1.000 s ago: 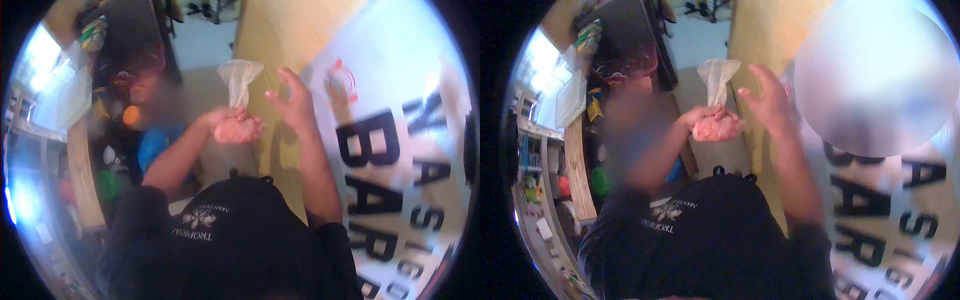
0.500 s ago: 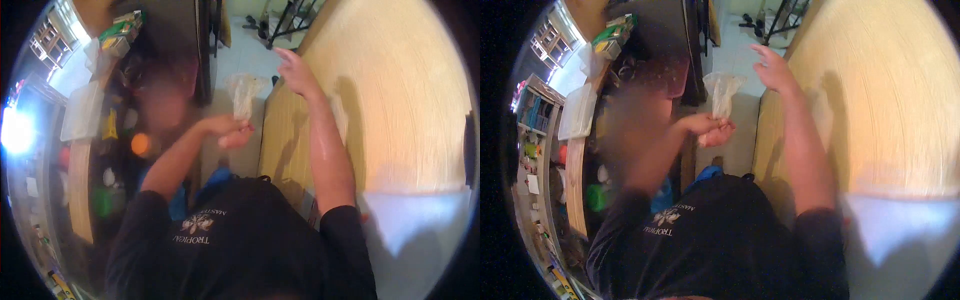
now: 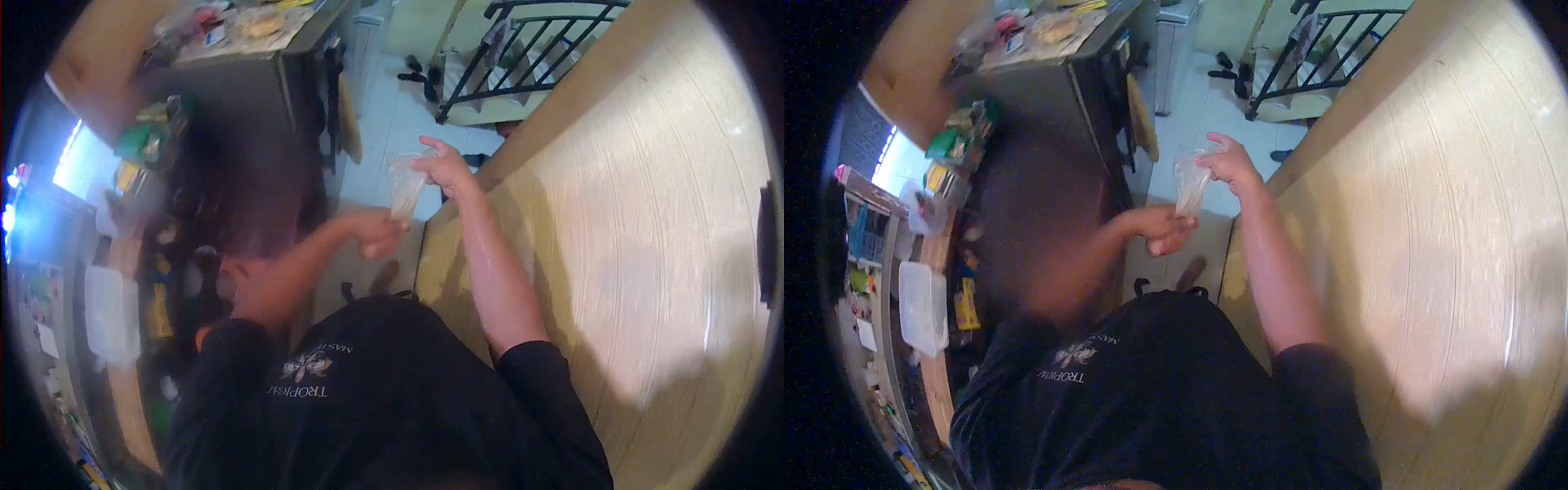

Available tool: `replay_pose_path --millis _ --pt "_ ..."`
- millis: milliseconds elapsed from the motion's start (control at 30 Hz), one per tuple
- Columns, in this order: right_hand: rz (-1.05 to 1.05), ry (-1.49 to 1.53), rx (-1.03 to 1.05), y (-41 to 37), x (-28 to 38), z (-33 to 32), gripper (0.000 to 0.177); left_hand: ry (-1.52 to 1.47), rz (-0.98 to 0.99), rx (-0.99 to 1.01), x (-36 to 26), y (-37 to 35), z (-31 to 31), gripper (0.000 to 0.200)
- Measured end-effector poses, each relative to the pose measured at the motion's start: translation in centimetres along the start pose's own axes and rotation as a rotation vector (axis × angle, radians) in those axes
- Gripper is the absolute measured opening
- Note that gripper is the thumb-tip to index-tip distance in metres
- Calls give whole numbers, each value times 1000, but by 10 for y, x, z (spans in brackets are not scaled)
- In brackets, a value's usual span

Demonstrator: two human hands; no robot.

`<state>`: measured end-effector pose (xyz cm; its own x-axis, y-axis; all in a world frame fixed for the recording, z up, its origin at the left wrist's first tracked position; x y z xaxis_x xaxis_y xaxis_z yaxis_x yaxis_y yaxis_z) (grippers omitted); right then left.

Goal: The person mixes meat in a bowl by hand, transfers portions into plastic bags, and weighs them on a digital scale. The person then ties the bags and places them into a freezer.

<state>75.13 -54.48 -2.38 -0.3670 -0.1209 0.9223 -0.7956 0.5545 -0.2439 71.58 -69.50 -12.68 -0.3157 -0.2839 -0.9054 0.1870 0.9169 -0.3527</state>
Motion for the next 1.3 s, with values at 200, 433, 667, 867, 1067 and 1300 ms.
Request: replay_pose_path --millis 200,433,667,867,1067,1300 --pt "-100 -353 -183 130 45 -93 57 -198 -206 129 10 95 -70 48" --pt "-548 -1350 819 233 98 -10 92 -275 -107 -71 26 219 -192 38" --pt "-727 -1841 910 324 76 -88 77 -19 53 -307 -38 291 -332 31" --pt "-567 -1574 870 447 107 -153 25 27 -52 -229 -78 323 -453 45" --pt "-693 -1048 965 566 138 -190 21 -62 92 -345 -92 374 -562 39" --pt "-459 -497 910 736 236 -241 21 -362 483 -1268 -160 405 -723 39"
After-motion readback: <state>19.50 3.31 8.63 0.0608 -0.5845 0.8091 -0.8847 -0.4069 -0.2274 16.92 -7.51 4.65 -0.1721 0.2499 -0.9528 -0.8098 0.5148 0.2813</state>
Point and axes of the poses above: each hand's wrist, its own y-axis towards the middle knuckle, its own z-axis out of the palm, x = y × z, the point moved 7 cm from there along y, towards the middle knuckle, and after that the axes turned 7 degrees about -y, right-handed, at the moved point
